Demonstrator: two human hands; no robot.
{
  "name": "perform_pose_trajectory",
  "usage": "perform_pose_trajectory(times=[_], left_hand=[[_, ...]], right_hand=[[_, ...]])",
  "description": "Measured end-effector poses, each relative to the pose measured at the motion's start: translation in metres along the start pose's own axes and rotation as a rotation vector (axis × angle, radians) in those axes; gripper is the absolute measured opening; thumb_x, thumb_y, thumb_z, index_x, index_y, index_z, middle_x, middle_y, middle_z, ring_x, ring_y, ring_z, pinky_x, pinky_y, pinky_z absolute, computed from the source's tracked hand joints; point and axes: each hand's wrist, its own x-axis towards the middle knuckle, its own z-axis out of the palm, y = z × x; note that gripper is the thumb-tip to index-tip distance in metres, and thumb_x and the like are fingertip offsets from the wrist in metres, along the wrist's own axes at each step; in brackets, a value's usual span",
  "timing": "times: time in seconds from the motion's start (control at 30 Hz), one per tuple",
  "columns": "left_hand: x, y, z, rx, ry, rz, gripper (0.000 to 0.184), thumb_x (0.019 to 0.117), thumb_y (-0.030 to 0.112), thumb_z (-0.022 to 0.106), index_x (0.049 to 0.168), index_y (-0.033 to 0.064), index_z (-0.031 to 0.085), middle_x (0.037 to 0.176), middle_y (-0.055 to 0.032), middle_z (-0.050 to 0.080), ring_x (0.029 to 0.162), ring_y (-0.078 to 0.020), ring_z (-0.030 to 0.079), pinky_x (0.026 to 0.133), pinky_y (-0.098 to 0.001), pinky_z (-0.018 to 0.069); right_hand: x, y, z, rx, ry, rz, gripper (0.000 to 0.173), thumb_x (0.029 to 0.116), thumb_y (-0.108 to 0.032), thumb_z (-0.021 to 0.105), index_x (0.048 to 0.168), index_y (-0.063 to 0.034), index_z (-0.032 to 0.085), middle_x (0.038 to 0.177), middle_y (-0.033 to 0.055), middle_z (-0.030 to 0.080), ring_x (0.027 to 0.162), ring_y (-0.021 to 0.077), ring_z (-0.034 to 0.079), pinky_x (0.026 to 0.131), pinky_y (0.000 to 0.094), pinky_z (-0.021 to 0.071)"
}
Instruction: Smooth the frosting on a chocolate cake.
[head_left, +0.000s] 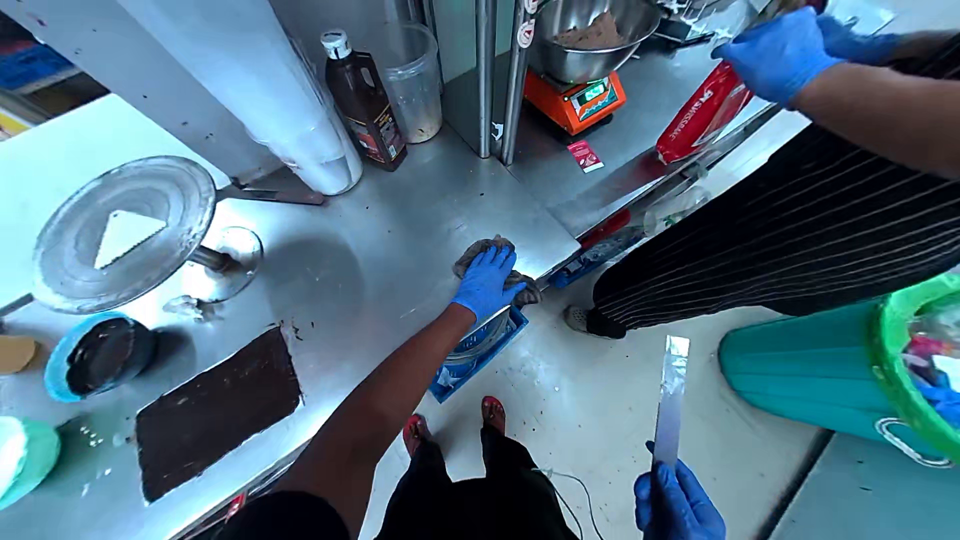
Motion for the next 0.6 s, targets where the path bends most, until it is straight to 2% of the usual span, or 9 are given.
perform_pose_trajectory(times=[0.13, 0.2, 0.3, 0.4, 0.6], left_hand=[[-0.032, -0.006, 0.005, 0.045, 0.000, 0.050, 0.070, 0.1023, 0.055, 0.049, 0.156, 0.0112, 0.042, 0.163, -0.0112, 0.039, 0.152, -0.0303, 0.032, 0.125, -0.0487, 0.0245], [-0.046, -0.008, 0.001, 0.058, -0.032, 0.034, 0.072, 0.1023, 0.055, 0.050, 0.158, 0.0107, 0.039, 0.164, -0.0122, 0.037, 0.153, -0.0304, 0.032, 0.125, -0.0480, 0.0241], [-0.032, -0.004, -0.002, 0.060, -0.044, -0.004, 0.073, 0.1020, 0.054, 0.051, 0.158, 0.0086, 0.037, 0.163, -0.0147, 0.037, 0.152, -0.0318, 0.032, 0.125, -0.0484, 0.0251], [-0.010, 0.006, -0.004, 0.075, -0.029, -0.065, 0.077, 0.1025, 0.058, 0.047, 0.157, 0.0041, 0.036, 0.162, -0.0195, 0.037, 0.151, -0.0356, 0.034, 0.123, -0.0500, 0.0276], [-0.037, 0.002, -0.006, 0.104, -0.042, -0.067, 0.077, 0.1023, 0.057, 0.048, 0.156, 0.0017, 0.037, 0.159, -0.0217, 0.040, 0.147, -0.0368, 0.039, 0.121, -0.0502, 0.0307]], right_hand=[[0.005, -0.005, 0.004, 0.017, 0.000, -0.025, 0.032, 0.1092, -0.011, 0.033, 0.133, 0.0037, 0.049, 0.062, -0.0011, 0.060, 0.045, 0.0063, 0.054, 0.042, 0.0203, 0.0483], [0.006, -0.008, 0.008, 0.016, -0.019, -0.036, 0.032, 0.1090, -0.011, 0.034, 0.132, 0.0036, 0.050, 0.062, -0.0010, 0.060, 0.046, 0.0063, 0.054, 0.043, 0.0200, 0.0486], [0.005, -0.009, 0.015, 0.038, -0.023, -0.048, 0.031, 0.1081, -0.009, 0.035, 0.130, 0.0041, 0.051, 0.062, 0.0001, 0.061, 0.045, 0.0063, 0.054, 0.042, 0.0191, 0.0475], [0.002, -0.007, 0.021, 0.053, -0.033, -0.042, 0.030, 0.1073, -0.010, 0.037, 0.129, 0.0046, 0.053, 0.061, 0.0017, 0.060, 0.044, 0.0069, 0.054, 0.041, 0.0196, 0.0469], [-0.005, -0.019, 0.019, 0.011, -0.090, -0.067, 0.032, 0.1065, -0.010, 0.038, 0.131, 0.0053, 0.052, 0.062, 0.0007, 0.061, 0.045, 0.0066, 0.054, 0.041, 0.0189, 0.0468]])
